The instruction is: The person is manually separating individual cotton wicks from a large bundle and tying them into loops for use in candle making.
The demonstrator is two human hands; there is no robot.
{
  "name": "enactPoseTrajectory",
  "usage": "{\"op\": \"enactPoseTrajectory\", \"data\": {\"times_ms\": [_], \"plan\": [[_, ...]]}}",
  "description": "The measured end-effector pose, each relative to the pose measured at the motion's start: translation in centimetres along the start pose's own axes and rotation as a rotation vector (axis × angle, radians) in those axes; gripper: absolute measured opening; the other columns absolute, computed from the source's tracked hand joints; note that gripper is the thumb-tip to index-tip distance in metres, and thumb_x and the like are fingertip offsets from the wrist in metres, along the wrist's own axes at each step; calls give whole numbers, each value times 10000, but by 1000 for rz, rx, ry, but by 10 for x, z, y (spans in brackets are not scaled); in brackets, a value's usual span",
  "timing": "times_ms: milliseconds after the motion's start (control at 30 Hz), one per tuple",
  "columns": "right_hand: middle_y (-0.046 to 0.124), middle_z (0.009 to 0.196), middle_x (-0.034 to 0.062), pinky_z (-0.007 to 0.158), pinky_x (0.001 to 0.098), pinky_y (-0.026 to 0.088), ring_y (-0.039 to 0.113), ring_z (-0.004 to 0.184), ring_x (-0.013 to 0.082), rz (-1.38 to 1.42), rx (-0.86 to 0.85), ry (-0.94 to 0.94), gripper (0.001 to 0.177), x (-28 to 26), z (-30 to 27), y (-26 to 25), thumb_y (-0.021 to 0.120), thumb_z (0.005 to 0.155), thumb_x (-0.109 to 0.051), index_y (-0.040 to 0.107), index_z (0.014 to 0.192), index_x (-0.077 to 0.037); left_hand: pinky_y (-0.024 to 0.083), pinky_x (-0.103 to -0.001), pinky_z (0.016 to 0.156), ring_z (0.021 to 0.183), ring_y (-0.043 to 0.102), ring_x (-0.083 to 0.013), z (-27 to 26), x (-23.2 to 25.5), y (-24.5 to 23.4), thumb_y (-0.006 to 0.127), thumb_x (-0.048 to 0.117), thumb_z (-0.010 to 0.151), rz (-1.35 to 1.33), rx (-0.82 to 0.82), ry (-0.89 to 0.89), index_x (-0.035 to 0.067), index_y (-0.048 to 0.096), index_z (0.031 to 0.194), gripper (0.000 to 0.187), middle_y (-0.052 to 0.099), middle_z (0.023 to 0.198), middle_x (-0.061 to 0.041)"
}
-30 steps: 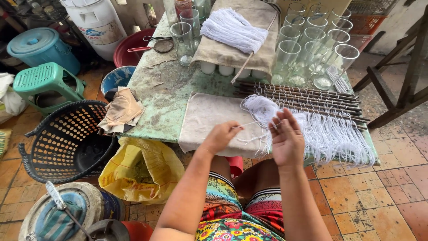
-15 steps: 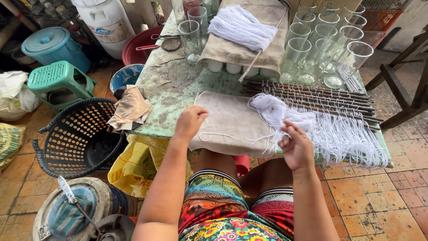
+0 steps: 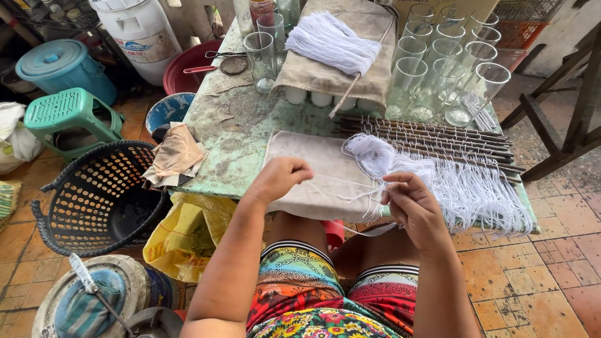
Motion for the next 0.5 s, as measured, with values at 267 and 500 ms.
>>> {"op": "enactPoseTrajectory", "data": {"times_ms": [267,500], "plan": [[724,879,176,725,312,549,685,734,200,-235,-52,-77,214,17,8,61,565,970,93,657,1141,3,471,-384,1016,1222,572,-234,-21,64,97,561,723,935,-862,-185,356,167,485,1525,814,592,1346,-124],[721,948,151,789,326,600,737,828,222,348,254,-20,189,22,6,-3,574,1022,4,590,1178,-101,272,-142,358,439,314,-11,-30,56,59,654,308,1022,-727,-245,-32,150,751,998,187,392,528,88]]}}
Point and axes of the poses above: each hand's wrist, its own z-axis towards the middle knuckle, its own y-axis out of the palm, x = y × z, the point moved 4 cm from there along z, towards the middle knuckle
